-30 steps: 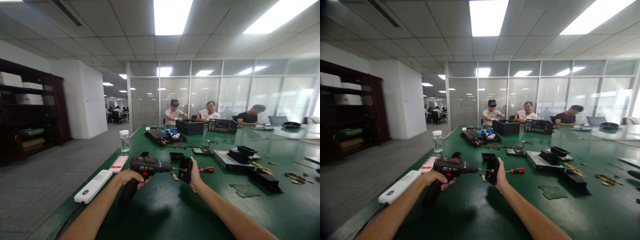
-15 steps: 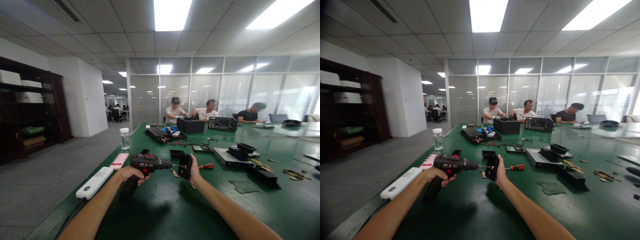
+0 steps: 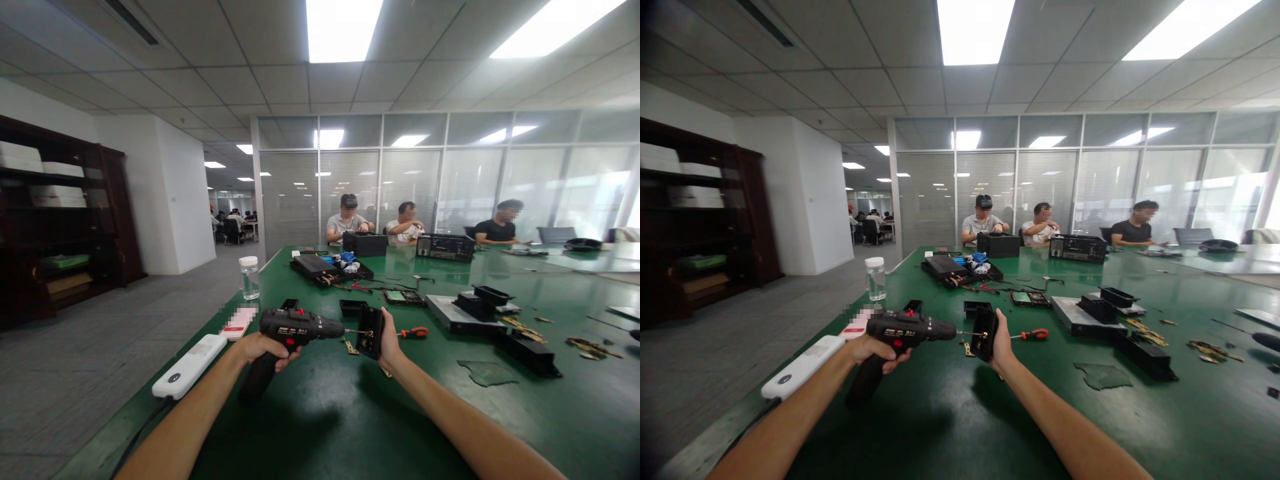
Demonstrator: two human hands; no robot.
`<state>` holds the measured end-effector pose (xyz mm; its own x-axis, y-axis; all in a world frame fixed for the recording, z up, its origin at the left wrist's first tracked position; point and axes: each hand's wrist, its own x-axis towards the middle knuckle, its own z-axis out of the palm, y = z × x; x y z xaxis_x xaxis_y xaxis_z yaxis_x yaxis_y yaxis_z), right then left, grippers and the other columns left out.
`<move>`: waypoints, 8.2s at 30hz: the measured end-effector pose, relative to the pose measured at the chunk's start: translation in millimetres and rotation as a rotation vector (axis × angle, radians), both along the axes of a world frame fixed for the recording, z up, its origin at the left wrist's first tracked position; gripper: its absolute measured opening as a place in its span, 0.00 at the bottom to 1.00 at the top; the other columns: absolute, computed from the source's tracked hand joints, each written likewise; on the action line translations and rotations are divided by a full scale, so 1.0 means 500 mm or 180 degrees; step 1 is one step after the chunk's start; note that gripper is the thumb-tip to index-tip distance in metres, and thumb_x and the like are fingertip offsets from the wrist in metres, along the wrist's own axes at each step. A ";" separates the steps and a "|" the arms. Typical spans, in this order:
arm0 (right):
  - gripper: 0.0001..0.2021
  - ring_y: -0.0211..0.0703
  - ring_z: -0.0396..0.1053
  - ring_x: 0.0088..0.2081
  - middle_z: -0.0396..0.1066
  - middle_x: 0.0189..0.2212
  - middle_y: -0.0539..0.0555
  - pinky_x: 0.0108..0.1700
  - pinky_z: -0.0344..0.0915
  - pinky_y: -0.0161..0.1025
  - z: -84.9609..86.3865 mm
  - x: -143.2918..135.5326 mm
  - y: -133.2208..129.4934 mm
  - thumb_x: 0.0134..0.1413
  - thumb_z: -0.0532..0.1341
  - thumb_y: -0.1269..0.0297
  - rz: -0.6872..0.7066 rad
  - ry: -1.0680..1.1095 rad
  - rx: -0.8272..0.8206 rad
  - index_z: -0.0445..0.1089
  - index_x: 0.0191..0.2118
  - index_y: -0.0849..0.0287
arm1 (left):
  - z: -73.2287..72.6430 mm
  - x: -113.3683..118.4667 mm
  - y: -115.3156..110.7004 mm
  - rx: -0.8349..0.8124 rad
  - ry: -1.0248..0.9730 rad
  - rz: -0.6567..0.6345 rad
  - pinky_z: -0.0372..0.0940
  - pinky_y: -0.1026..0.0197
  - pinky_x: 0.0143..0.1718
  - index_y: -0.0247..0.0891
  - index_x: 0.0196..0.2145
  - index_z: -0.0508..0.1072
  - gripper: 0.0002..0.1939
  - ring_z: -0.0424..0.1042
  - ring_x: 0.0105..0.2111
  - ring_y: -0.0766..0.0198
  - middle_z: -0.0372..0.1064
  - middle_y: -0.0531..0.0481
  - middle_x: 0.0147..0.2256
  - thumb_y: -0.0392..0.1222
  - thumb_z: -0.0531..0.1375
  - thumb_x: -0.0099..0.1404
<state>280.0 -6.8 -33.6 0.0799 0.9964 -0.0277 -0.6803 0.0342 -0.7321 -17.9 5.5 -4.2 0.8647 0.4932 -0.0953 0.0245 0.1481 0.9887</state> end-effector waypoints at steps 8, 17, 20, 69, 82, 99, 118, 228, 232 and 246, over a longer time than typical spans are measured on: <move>0.19 0.40 0.63 0.19 0.64 0.17 0.48 0.19 0.59 0.37 -0.005 0.002 0.003 0.44 0.53 0.45 0.0022 -0.0027 0.0061 0.66 0.27 0.57 | -0.001 0.001 0.003 0.0003 -0.0003 -0.0045 0.56 0.65 0.23 0.29 0.37 0.67 0.19 0.60 0.21 0.70 0.62 0.47 0.31 0.36 0.61 0.46; 0.19 0.39 0.62 0.18 0.64 0.16 0.49 0.20 0.60 0.37 -0.006 0.002 0.003 0.45 0.53 0.45 0.0035 -0.0076 0.0049 0.66 0.27 0.57 | -0.002 0.001 0.002 -0.0022 -0.0048 -0.0062 0.56 0.65 0.23 0.29 0.38 0.67 0.19 0.60 0.21 0.71 0.62 0.47 0.31 0.35 0.61 0.46; 0.19 0.40 0.62 0.18 0.64 0.16 0.48 0.20 0.60 0.37 -0.007 0.003 0.005 0.44 0.53 0.45 0.0001 -0.0063 0.0072 0.66 0.27 0.57 | -0.002 0.002 0.002 -0.0006 -0.0080 -0.0077 0.56 0.66 0.23 0.29 0.38 0.67 0.19 0.60 0.21 0.71 0.62 0.47 0.31 0.35 0.61 0.46; 0.19 0.40 0.62 0.17 0.64 0.16 0.49 0.19 0.60 0.38 0.001 0.002 -0.002 0.44 0.52 0.44 0.0062 -0.0072 0.0008 0.65 0.26 0.56 | 0.004 0.002 -0.004 0.0044 0.0021 0.0000 0.57 0.65 0.23 0.29 0.37 0.68 0.18 0.60 0.21 0.70 0.63 0.47 0.31 0.36 0.61 0.45; 0.19 0.39 0.61 0.17 0.64 0.16 0.49 0.19 0.59 0.37 0.003 0.003 -0.002 0.45 0.52 0.45 0.0089 -0.0069 -0.0036 0.66 0.26 0.57 | 0.005 0.004 -0.006 0.0052 -0.0011 -0.0030 0.56 0.66 0.22 0.30 0.37 0.67 0.18 0.60 0.21 0.71 0.63 0.47 0.31 0.36 0.61 0.45; 0.19 0.40 0.61 0.17 0.64 0.15 0.48 0.19 0.59 0.37 -0.001 0.005 -0.001 0.44 0.53 0.45 0.0035 -0.0070 -0.0046 0.66 0.26 0.56 | 0.004 0.005 -0.004 0.0063 -0.0005 -0.0024 0.56 0.65 0.23 0.29 0.37 0.67 0.19 0.60 0.21 0.70 0.63 0.47 0.30 0.36 0.61 0.46; 0.20 0.40 0.62 0.18 0.64 0.15 0.49 0.21 0.60 0.38 -0.004 0.007 0.001 0.44 0.52 0.44 0.0125 -0.0061 -0.0007 0.65 0.25 0.57 | 0.005 0.005 -0.007 0.0129 -0.0022 -0.0045 0.55 0.65 0.22 0.29 0.37 0.67 0.19 0.60 0.21 0.70 0.63 0.47 0.31 0.37 0.62 0.46; 0.20 0.41 0.61 0.17 0.64 0.15 0.49 0.19 0.59 0.38 0.002 0.005 -0.001 0.44 0.52 0.44 0.0060 -0.0125 -0.0100 0.66 0.25 0.56 | 0.004 0.003 -0.004 0.0178 0.0010 -0.0052 0.57 0.65 0.23 0.29 0.37 0.67 0.18 0.60 0.21 0.70 0.62 0.48 0.30 0.37 0.61 0.47; 0.19 0.40 0.60 0.16 0.63 0.14 0.48 0.18 0.59 0.37 -0.003 0.006 0.004 0.44 0.52 0.44 0.0047 -0.0091 -0.0076 0.65 0.24 0.56 | 0.005 0.003 -0.006 0.0169 0.0033 -0.0068 0.57 0.65 0.23 0.30 0.37 0.67 0.18 0.60 0.21 0.70 0.62 0.48 0.30 0.37 0.62 0.47; 0.20 0.40 0.61 0.16 0.63 0.14 0.49 0.18 0.59 0.37 0.001 0.005 0.002 0.44 0.52 0.44 0.0053 -0.0107 -0.0114 0.66 0.25 0.57 | 0.008 0.005 -0.007 0.0286 -0.0033 -0.0087 0.57 0.65 0.22 0.29 0.37 0.67 0.18 0.60 0.21 0.70 0.62 0.47 0.30 0.38 0.62 0.47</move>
